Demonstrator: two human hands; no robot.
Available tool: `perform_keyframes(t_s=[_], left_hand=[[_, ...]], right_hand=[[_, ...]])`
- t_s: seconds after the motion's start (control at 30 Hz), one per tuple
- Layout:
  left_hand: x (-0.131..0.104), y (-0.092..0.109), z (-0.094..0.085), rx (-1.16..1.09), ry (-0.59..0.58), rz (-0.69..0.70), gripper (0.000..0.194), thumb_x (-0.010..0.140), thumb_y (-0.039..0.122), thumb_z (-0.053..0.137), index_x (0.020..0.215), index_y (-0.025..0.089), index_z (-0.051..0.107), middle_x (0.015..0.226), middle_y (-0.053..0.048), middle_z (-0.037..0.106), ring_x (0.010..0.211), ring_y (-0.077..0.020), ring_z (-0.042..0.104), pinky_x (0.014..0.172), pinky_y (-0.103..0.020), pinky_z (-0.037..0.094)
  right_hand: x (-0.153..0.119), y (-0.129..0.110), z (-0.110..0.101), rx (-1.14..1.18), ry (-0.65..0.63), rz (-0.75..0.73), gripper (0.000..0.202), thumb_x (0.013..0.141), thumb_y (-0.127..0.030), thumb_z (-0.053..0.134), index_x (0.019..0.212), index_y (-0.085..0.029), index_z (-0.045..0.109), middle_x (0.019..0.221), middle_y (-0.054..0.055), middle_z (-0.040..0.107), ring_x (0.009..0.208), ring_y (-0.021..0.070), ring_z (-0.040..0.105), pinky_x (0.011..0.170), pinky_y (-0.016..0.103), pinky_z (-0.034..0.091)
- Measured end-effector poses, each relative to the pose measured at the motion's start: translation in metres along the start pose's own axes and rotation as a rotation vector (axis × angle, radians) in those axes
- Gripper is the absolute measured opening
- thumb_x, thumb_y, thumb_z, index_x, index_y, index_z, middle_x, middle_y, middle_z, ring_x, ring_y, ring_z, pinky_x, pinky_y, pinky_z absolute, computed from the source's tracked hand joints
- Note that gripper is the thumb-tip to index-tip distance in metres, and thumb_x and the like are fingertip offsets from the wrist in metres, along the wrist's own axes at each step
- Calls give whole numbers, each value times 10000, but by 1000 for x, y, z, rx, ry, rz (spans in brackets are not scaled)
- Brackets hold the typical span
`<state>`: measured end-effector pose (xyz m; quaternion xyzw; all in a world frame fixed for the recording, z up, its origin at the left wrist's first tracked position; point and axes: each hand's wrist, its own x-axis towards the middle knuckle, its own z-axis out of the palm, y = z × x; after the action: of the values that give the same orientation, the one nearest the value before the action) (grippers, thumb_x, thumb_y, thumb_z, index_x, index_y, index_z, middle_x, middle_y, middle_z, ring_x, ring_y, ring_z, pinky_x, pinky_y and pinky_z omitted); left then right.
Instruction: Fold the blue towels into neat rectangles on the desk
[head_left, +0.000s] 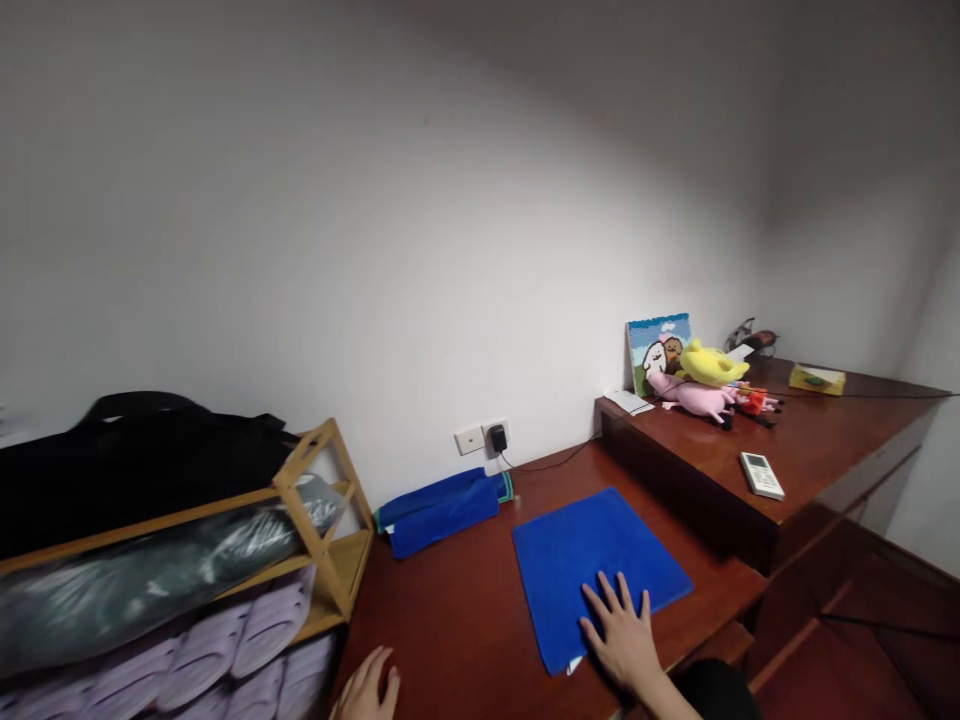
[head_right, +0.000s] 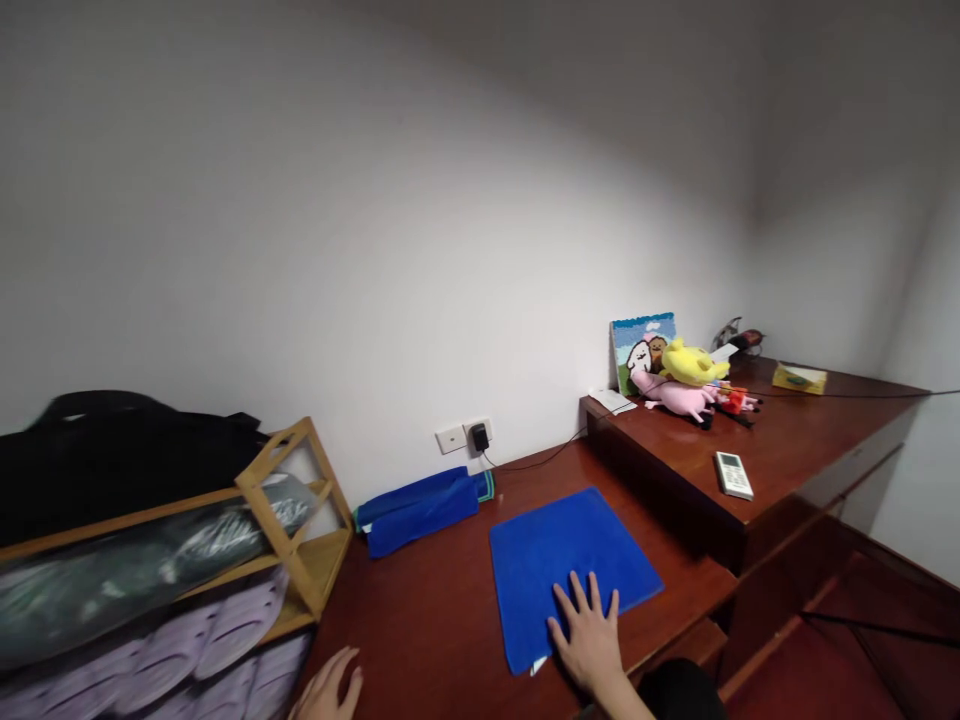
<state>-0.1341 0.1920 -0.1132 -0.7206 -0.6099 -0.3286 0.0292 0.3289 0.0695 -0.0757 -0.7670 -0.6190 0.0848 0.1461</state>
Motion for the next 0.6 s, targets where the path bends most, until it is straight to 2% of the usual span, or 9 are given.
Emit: perform_keyframes(t_s=[0.27,0.6], left_hand=[[-11,15,-10,74,-11,-15,446,918,427,409,1129,241,755,1246,-80,793,1184,-276,734,1041,-434,595],[-17,11,-10,83,-50,-41,462,943,426,396,1191,248,743,1300,-75,773,1234,-273,709,1087,-442,569]], right_hand=[[39,14,18,-85,-17,3,589,1012,-614,347,1586,-486,372,1715,-64,299,1605,380,186,1221,775,73],[131,37,18,-111,-83,43,608,1016,-647,267,1610,-520,267,1754,-79,223,1624,345,102,1224,747,57]])
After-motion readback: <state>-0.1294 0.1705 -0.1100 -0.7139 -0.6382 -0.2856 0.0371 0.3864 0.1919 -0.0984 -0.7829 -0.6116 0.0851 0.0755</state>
